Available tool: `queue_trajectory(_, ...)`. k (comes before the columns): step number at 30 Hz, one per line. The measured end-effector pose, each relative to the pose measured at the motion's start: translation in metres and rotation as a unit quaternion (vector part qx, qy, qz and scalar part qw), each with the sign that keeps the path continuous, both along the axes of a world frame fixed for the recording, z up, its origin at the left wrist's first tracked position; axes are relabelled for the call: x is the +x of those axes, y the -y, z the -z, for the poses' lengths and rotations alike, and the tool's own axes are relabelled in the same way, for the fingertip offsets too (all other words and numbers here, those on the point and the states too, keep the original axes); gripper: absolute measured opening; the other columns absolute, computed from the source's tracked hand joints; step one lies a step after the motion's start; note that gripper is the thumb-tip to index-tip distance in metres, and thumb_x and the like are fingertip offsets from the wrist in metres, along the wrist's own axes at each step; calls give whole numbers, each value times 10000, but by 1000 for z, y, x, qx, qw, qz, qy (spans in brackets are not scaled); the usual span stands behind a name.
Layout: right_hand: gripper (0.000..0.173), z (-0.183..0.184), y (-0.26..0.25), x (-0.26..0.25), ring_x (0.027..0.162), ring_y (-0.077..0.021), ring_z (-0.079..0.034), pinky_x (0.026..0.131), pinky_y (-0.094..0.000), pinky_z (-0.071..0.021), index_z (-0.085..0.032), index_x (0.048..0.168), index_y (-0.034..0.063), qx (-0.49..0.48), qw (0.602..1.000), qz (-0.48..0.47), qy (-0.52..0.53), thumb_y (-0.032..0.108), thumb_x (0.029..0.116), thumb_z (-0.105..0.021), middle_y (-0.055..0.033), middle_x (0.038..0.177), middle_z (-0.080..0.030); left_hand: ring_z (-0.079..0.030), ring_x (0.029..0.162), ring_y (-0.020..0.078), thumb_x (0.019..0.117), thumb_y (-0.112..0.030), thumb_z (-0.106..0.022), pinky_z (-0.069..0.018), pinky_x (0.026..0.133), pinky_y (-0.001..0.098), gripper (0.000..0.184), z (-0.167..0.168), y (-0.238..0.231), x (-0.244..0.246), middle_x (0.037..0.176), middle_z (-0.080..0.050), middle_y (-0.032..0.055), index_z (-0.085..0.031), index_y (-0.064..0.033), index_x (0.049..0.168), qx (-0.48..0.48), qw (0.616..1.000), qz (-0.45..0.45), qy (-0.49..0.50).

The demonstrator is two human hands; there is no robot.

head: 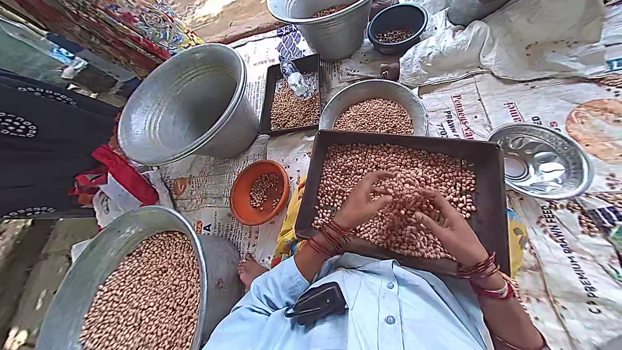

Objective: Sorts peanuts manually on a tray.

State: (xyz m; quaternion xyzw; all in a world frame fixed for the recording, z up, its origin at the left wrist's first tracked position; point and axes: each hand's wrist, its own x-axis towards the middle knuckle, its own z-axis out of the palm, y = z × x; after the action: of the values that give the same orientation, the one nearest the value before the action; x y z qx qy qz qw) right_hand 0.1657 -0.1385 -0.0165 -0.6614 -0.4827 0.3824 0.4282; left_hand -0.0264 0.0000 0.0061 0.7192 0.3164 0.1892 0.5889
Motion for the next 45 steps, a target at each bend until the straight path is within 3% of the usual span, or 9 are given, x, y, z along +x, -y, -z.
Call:
queue_trajectory(5, 323, -11, 4, 24, 944, -99, -729, 788, -281, -633, -645, 1265, 47, 41, 997, 62, -1, 179, 972, -606, -60, 1246, -695, -717, 941, 268, 964, -70, -660, -594, 852, 440, 161, 1, -30, -52, 1070, -720, 162, -734, -5, 1092, 255, 941, -124, -186)
queue_trajectory(14, 174, -11, 20, 30, 828, -26, -700, 758, -213, -579, -745, 1064, 82, 13, 988, 83, 131, 167, 956, -638, -26, 1004, -755, -731, 971, 290, 960, -25, -587, -574, 897, 456, 200, 16, 6, -22, 1036, -752, 152, -762, -14, 1055, 253, 948, 35, -190)
queue_trajectory(21, 135, -5, 8, 1, 804, -342, -732, 718, -565, -564, -790, 1010, 58, 26, 958, 24, 284, 94, 928, -689, -160, 937, -762, -729, 1001, 320, 962, -44, -630, -586, 894, 437, 159, 25, 11, 8, 1041, -747, 164, -756, -9, 1052, 356, 924, 31, -136)
queue_trajectory(26, 146, -1, -19, -13, 813, -399, -733, 663, -559, -568, -776, 1040, 50, 58, 929, -13, 366, 87, 920, -700, -199, 961, -743, -720, 1009, 350, 976, -70, -614, -580, 878, 479, 180, 24, 8, 18, 1045, -735, 191, -745, 20, 1060, 344, 918, 70, -183)
queue_trajectory(30, 123, 3, -28, -13, 773, -426, -714, 620, -553, -557, -767, 1007, 29, 56, 911, -26, 407, 80, 908, -714, -226, 895, -709, -735, 953, 295, 963, -62, -643, -580, 897, 470, 156, 18, -12, 6, 1026, -751, 159, -750, 4, 1055, 288, 944, -5, -162)
queue_trajectory(35, 178, 9, -25, -5, 766, -377, -715, 630, -557, -554, -746, 1007, 21, 49, 938, -22, 341, 160, 911, -690, -192, 917, -723, -726, 939, 306, 960, -48, -646, -582, 867, 475, 153, 20, -21, 4, 1019, -739, 163, -756, -17, 1063, 304, 935, -28, -182)
queue_trajectory(40, 189, 0, -15, 15, 683, -49, -580, 620, -258, -480, -640, 1054, 55, 63, 976, 144, 148, 144, 903, -570, -9, 839, -635, -687, 1012, 370, 962, -115, -679, -561, 884, 505, 175, 26, -16, 17, 1025, -706, 196, -749, -5, 1077, 311, 920, 34, -237)
queue_trajectory(43, 188, -2, -10, 18, 625, -74, -511, 585, -279, -426, -699, 1013, 52, 75, 973, 111, 189, 139, 899, -577, -25, 754, -608, -703, 953, 345, 964, -121, -672, -561, 874, 502, 160, 29, -19, 15, 984, -721, 185, -754, 0, 1029, 300, 930, 24, -209)
queue_trajectory(45, 194, 2, -10, 10, 612, -182, -555, 574, -363, -470, -755, 1013, 58, 92, 961, 41, 258, 155, 912, -620, -89, 767, -655, -713, 853, 266, 946, -117, -693, -582, 812, 455, 143, 25, -25, 9, 954, -737, 147, -753, -9, 1019, 254, 951, -15, -174)
